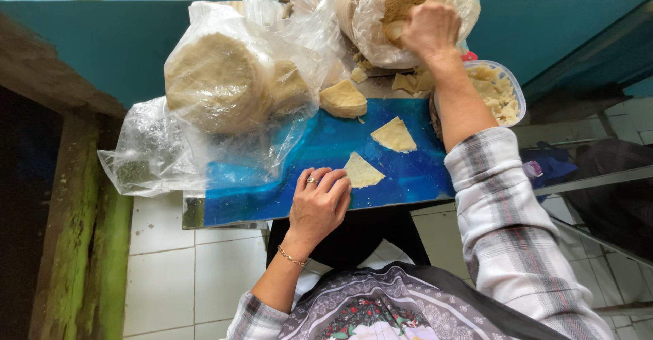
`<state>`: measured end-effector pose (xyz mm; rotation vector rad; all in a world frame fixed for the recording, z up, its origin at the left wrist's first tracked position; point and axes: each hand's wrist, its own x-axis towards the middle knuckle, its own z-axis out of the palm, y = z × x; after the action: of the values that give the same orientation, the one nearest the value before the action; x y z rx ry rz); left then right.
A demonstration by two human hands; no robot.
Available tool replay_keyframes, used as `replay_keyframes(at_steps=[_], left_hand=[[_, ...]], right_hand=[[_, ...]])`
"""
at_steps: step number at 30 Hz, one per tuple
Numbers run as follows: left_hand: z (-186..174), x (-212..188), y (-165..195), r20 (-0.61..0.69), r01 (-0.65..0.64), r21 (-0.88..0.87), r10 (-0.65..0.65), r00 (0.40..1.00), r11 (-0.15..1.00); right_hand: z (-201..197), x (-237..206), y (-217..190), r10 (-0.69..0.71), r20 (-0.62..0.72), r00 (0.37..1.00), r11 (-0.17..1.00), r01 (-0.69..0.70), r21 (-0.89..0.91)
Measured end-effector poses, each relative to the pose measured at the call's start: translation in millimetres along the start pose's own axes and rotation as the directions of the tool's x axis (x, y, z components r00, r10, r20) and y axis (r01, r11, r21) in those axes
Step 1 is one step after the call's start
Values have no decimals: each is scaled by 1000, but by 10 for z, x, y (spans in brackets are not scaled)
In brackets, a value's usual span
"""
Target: The person pinches pieces of dough from a large plastic-wrapped mass, flattens them into thin triangular wrappers on a blue board, places filling from a container onto a wrapper, and folds the wrapper over the filling into a stuffed pastry, setting finished pieces on the table.
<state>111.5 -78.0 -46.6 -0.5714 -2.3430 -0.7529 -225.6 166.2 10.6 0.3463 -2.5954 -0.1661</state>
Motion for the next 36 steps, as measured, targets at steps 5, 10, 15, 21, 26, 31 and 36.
replay_keyframes(at_steps=[5,10,15,21,26,31,36], left_hand=[[-22,12,11,-1,22,-33,-22,1000,999],[-20,13,5,4,50,-70,-49,999,996],[-17,3,-45,9,158,-187,-159,987,970],[-6,51,-52,64,160,-205,-150,987,966],[69,114,4,77,27,-59,-23,997,998],[73,114,13,122,8,-22,-5,993,1000],[51,82,-13,145,-18,-20,21,989,1000]], right_hand=[[-317,-140,221,192,-24,981,933,-175,314],[-798,-706,127,208,-30,978,814,-156,560],[-1001,-1684,-361,93,53,994,617,-99,781],[-1013,-2472,-833,-36,-51,998,737,61,673],[-967,-2606,-895,-77,-217,973,789,193,584],[-978,-2636,-851,-122,-286,951,829,256,498],[-976,-2635,-870,-123,-300,946,814,269,515]])
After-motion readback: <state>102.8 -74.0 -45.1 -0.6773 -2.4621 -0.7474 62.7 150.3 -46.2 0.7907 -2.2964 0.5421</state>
